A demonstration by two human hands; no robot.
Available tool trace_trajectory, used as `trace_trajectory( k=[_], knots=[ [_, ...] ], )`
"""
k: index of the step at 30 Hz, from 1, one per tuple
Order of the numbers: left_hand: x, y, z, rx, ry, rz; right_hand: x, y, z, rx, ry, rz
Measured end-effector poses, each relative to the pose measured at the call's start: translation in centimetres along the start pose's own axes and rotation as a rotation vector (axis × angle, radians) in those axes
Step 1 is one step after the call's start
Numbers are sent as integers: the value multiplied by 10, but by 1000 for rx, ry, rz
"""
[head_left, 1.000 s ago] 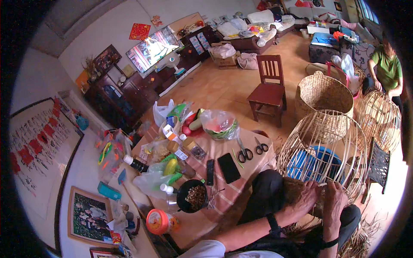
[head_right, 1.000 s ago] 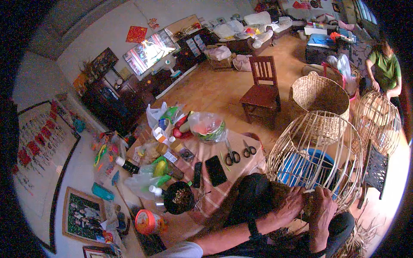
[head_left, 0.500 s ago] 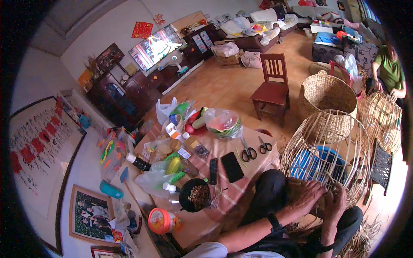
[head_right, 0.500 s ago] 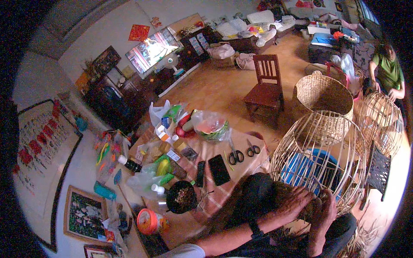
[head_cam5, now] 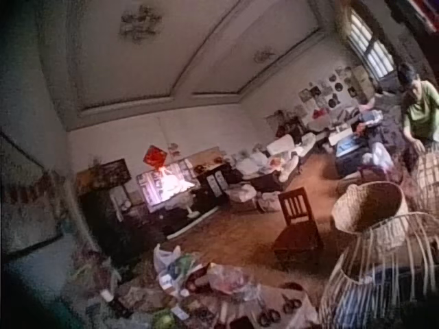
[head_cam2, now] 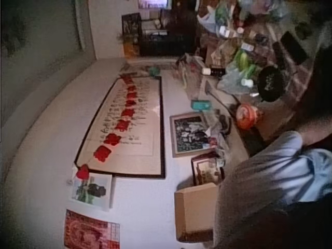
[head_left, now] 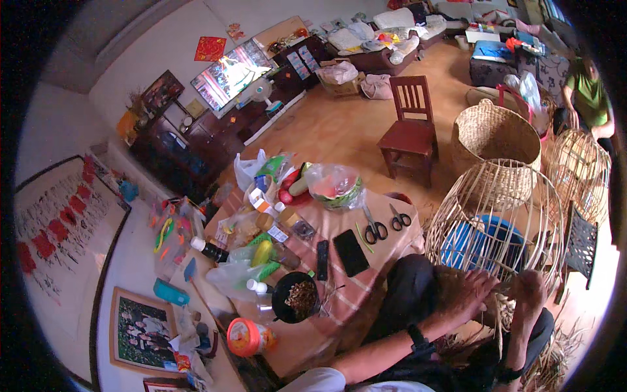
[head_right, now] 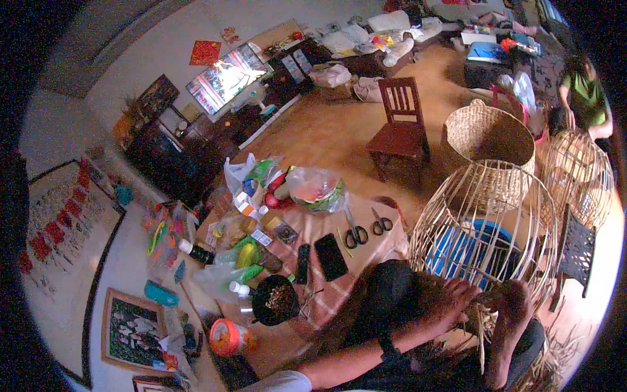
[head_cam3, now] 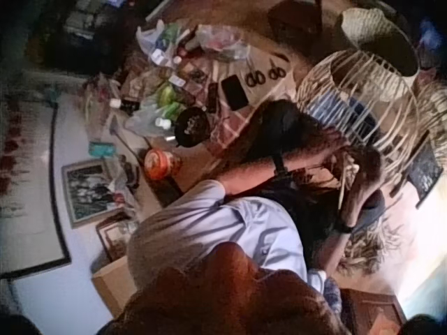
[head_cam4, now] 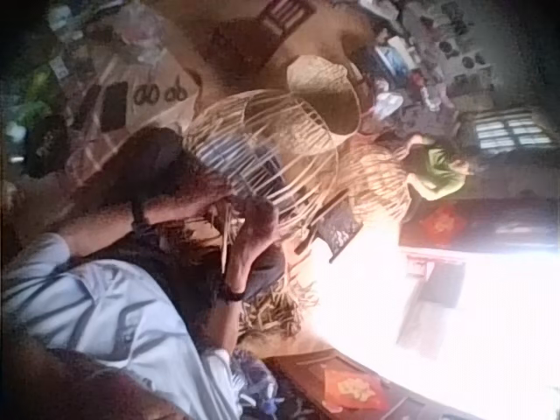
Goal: Weaving a large bamboo or wood basket frame by hand.
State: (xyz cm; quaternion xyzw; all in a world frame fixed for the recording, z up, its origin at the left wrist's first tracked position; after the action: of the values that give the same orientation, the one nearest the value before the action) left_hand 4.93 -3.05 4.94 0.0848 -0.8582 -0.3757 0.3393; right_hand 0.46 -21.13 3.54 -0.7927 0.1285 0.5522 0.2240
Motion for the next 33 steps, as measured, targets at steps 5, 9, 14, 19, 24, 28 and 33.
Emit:
trace_trajectory(
  k=[5,9,14,19,24,28,33],
  knots=[
    [-1,1,-6,-58,-2,-4,21,20,2,150,-326,-21],
    [1,-1,-7,-54,5,14,16,1,61,74,-325,25],
    [2,-3,-9,-47,24,53,-12,1,42,-52,-183,590],
    [-1,9,-8,-70,48,57,-58,-41,22,-225,167,1053],
    [1,15,-12,-68,32,76,-69,-38,3,-253,239,1005],
    [5,-7,-19,-35,-29,181,-64,-8,25,-267,41,998],
    [-34,2,-5,-118,156,215,3,-8,37,-301,-338,808]
  ],
)
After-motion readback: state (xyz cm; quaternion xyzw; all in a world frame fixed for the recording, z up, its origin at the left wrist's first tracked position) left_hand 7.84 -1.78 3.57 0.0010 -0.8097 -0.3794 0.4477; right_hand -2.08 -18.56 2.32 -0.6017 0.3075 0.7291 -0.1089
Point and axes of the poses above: each hand's wrist, its own z-axis away from the middle knuckle, its own y-axis out of the back of the hand, x = y × z, the point moved 9 cm from there along -z, towards the middle knuckle, and after that the axes turned 2 degrees about x, right-handed, at the moved point
